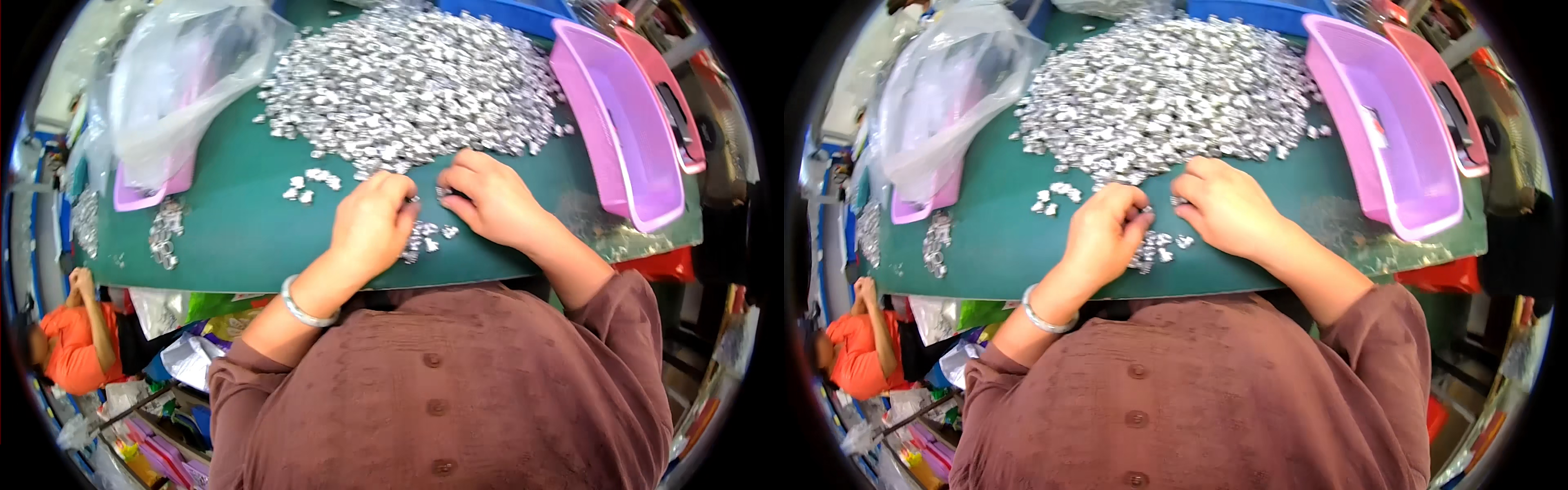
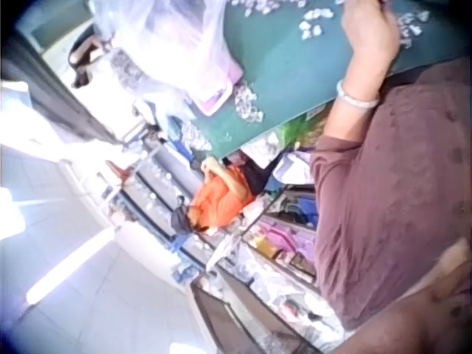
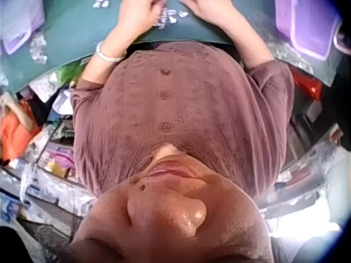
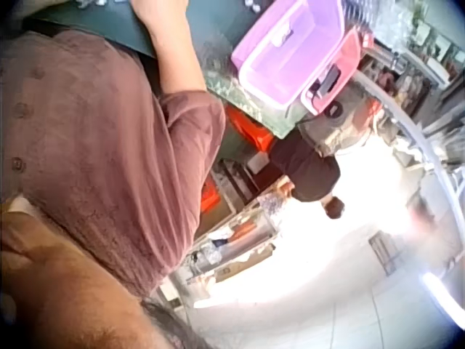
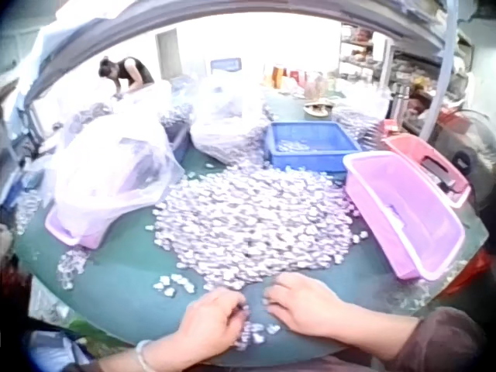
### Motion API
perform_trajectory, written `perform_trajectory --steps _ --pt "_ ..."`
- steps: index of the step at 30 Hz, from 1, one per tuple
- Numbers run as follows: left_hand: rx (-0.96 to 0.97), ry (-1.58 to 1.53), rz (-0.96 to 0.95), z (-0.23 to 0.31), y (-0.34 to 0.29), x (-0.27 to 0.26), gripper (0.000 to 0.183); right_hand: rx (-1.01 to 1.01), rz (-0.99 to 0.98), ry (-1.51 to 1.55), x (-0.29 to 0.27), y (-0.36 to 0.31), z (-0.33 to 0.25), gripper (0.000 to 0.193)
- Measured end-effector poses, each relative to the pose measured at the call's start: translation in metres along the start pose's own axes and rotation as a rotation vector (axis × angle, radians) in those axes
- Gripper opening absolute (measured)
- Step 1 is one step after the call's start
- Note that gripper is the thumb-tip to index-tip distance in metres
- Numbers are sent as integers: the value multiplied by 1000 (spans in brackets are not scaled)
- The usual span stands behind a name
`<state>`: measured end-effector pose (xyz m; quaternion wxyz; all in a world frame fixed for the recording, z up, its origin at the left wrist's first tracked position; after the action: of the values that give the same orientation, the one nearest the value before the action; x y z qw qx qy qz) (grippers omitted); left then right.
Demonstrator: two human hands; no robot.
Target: The person sorts through a pile of small metal components on a workbench by hand and fits the pieces together.
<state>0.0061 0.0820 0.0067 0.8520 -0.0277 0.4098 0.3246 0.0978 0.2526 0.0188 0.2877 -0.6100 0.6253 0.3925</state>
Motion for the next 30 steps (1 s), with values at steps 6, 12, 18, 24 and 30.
perform_trajectory --steps 6,12,18,24,30 --pt "-102 -323 9 -4 -16 -30 11 -3 -17 -31 -4 -5 0 13" --pt "-199 -111 327 -49 -46 -74 11 -3 29 -45 -1 -6 0 9" --pt "-139 370 378 -97 -68 -110 14 69 84 -34 2 -1 -1 6" --pt "-47 399 300 -96 -76 -113 11 120 98 -29 3 -1 -3 7" --pt "-59 389 330 -101 -81 -114 10 39 -94 40 -7 1 -6 6"
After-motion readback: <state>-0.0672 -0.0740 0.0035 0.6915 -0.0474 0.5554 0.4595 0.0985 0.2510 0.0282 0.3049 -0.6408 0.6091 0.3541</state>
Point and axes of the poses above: each hand's wrist, its own y-axis towards the middle knuckle, its own x-axis out of the palm, z = x × y, the point moved 1 cm from there along y, towards the middle knuckle, and after that the axes turned 3 degrees about -z, right-handed, at the moved point
